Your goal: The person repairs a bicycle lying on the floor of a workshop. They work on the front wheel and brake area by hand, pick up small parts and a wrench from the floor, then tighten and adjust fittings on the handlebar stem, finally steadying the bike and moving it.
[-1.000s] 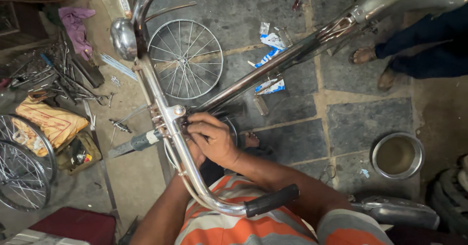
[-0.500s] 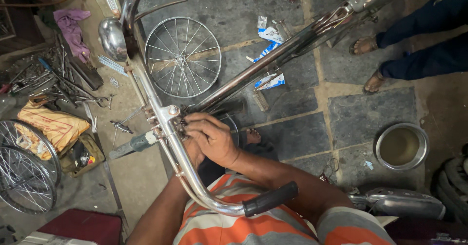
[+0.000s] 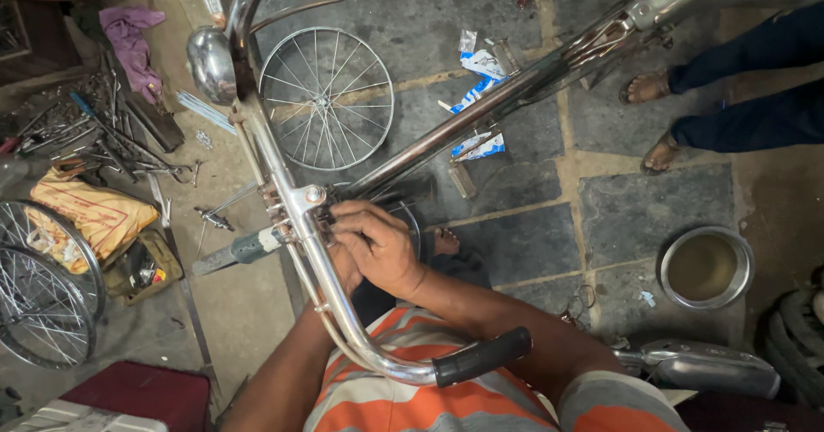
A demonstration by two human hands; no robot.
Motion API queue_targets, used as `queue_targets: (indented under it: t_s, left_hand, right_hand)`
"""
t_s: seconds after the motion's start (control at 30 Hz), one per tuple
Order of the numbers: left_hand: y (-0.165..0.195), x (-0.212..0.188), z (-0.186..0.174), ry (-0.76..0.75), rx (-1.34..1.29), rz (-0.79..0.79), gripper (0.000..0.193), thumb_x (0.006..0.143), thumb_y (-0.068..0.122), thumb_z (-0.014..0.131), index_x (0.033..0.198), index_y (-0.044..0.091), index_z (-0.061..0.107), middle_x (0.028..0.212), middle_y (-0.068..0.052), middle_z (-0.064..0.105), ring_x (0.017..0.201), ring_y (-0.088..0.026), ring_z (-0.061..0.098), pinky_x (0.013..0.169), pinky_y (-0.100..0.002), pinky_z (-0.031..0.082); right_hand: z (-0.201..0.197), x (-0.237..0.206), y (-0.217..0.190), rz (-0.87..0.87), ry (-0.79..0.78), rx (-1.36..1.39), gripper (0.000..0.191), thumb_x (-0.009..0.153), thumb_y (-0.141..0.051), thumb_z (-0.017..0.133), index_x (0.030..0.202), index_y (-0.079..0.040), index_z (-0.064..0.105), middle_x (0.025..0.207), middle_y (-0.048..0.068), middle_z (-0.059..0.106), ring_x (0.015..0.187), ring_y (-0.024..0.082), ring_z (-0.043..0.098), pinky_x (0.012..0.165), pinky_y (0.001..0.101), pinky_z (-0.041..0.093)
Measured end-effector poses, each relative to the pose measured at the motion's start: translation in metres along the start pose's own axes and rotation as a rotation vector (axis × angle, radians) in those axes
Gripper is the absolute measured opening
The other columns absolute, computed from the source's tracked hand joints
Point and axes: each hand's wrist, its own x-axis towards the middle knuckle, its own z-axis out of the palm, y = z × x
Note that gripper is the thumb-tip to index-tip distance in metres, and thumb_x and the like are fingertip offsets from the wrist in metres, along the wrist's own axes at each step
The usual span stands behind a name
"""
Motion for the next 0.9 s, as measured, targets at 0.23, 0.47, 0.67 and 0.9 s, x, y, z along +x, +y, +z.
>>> queue_targets:
  t_s: [0.23,0.47,0.67,0.9]
  left_hand:
    - [-0.001,0.002,0.008,0.071,0.298,0.031,0.038,0.093,0.024,0.065,0.126,0.008,0.056,0.117,-0.015,0.062,0.111,-0.028,0.062,0.086,-0.040,0.052]
    - [0.004,0.002,0.011,0.040,-1.253,-0.615,0.033,0.106,0.029,0.056,0.127,0.004,0.057,0.117,-0.010,0.062,0.110,-0.017,0.063,0.086,-0.030,0.055]
    - [0.020,0.003,0.005,0.091,-1.371,-0.714,0.043,0.103,0.029,0.064,0.133,0.000,0.056,0.123,-0.012,0.063,0.112,-0.020,0.064,0.089,-0.031,0.056]
    - [0.024,0.004,0.001,0.106,-1.334,-0.767,0.039,0.104,0.029,0.062,0.130,0.000,0.058,0.119,-0.011,0.063,0.108,-0.019,0.064,0.084,-0.030,0.055]
  right_hand:
    - [0.002,-0.002,0.003,-0.068,-0.005,-0.076,0.013,0.090,0.001,0.074,0.102,0.000,0.070,0.119,0.014,0.071,0.110,0.030,0.073,0.097,0.0363,0.060]
    - [-0.003,-0.003,0.003,0.044,0.027,0.018,0.014,0.096,0.000,0.069,0.108,-0.001,0.063,0.120,0.013,0.071,0.110,0.029,0.074,0.094,0.0354,0.062]
    - [-0.007,0.003,-0.009,0.190,0.055,-0.068,0.016,0.094,0.000,0.068,0.110,-0.004,0.069,0.107,0.011,0.073,0.095,0.026,0.076,0.080,0.0338,0.063]
    - [-0.001,0.018,-0.011,0.070,-0.023,-0.181,0.026,0.083,-0.002,0.076,0.109,-0.003,0.070,0.108,0.014,0.070,0.096,0.031,0.073,0.083,0.0357,0.060]
